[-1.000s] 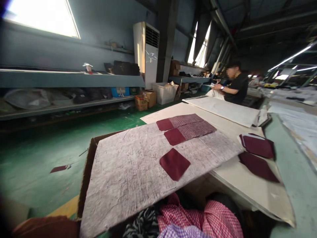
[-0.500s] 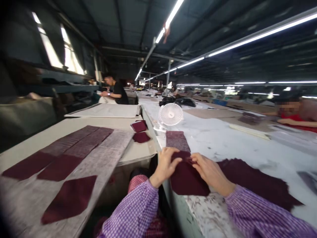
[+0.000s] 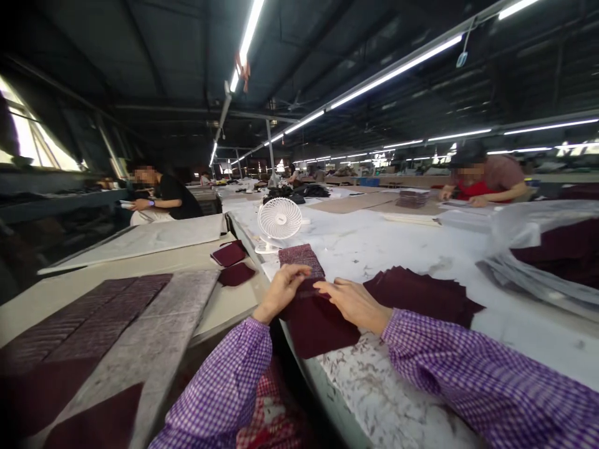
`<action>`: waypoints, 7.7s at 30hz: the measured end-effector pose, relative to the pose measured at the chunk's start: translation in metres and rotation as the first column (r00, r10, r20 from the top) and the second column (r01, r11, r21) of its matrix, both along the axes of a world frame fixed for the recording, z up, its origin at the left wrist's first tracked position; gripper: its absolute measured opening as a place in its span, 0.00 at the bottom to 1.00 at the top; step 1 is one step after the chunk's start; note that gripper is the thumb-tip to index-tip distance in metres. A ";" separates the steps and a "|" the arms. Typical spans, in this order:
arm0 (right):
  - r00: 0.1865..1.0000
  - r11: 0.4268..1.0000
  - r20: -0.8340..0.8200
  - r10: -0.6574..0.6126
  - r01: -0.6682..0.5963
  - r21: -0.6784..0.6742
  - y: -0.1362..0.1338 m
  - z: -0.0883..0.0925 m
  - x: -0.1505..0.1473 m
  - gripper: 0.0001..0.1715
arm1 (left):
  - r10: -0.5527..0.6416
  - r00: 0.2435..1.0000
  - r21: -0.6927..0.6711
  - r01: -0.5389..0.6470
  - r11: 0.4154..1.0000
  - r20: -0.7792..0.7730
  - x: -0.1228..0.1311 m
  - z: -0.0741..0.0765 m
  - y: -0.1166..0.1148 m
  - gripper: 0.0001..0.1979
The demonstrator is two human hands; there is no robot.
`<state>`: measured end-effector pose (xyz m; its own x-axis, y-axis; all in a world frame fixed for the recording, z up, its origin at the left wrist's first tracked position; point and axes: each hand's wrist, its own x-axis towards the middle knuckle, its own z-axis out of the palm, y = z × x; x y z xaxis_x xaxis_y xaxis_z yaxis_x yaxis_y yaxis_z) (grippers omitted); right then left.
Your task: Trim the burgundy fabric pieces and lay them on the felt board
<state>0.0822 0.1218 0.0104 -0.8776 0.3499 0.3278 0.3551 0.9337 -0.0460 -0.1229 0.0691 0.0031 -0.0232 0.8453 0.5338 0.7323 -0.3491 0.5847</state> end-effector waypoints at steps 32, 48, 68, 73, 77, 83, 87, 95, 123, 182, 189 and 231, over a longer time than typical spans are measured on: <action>0.971 0.354 -0.024 0.238 -0.109 -0.929 -0.033 0.060 0.034 0.28 | -0.265 0.941 -0.258 0.208 0.944 -0.211 -0.014 -0.003 0.021 0.09; 0.964 0.360 -0.041 0.261 -0.137 -0.923 -0.022 0.036 0.026 0.25 | -0.266 0.940 -0.120 0.296 0.948 0.215 0.007 0.006 -0.049 0.15; 1.000 0.460 -0.015 0.005 -0.016 -0.888 -0.036 0.043 0.076 0.22 | -0.365 0.827 -0.301 0.511 0.805 0.428 0.074 0.020 -0.068 0.20; 0.998 0.540 -0.060 -0.012 -0.044 -0.841 -0.035 0.035 0.073 0.19 | -0.234 0.971 -0.312 0.239 0.919 0.055 0.095 0.016 -0.057 0.08; 1.000 0.657 -0.005 -0.028 0.015 -0.754 -0.027 0.034 0.080 0.15 | -0.133 0.976 -0.232 0.091 0.969 -0.171 0.109 0.003 -0.052 0.07; 0.997 0.746 0.051 -0.065 0.083 -0.661 -0.009 0.037 0.103 0.12 | -0.142 0.927 -0.187 0.080 0.979 -0.348 0.110 0.002 -0.055 0.08; 0.997 0.932 0.079 0.009 0.020 -0.363 -0.010 0.033 0.098 0.11 | -0.154 0.892 -0.199 0.074 0.977 -0.424 0.111 0.010 -0.054 0.08; 0.995 0.971 0.096 0.001 0.022 -0.237 -0.013 0.030 0.091 0.11 | -0.162 0.871 -0.208 0.070 0.976 -0.465 0.112 0.010 -0.052 0.09; 0.969 0.965 0.245 0.025 -0.087 0.248 -0.034 0.015 0.097 0.14 | -0.168 0.861 -0.063 0.157 0.986 -0.480 0.102 -0.003 -0.060 0.16; 0.978 0.928 0.210 -0.014 0.091 -0.361 -0.055 0.038 0.063 0.07 | -0.330 0.943 -0.172 0.317 0.933 -0.051 0.023 -0.017 -0.093 0.18; 0.988 0.860 0.152 -0.001 0.079 -0.505 -0.051 0.039 0.064 0.07 | -0.335 0.932 -0.134 0.317 0.939 -0.139 0.027 -0.009 -0.099 0.23; 0.986 0.973 0.082 0.144 -0.156 0.168 -0.064 0.017 0.037 0.12 | -0.182 0.972 0.068 0.174 0.982 0.146 0.034 -0.005 -0.084 0.12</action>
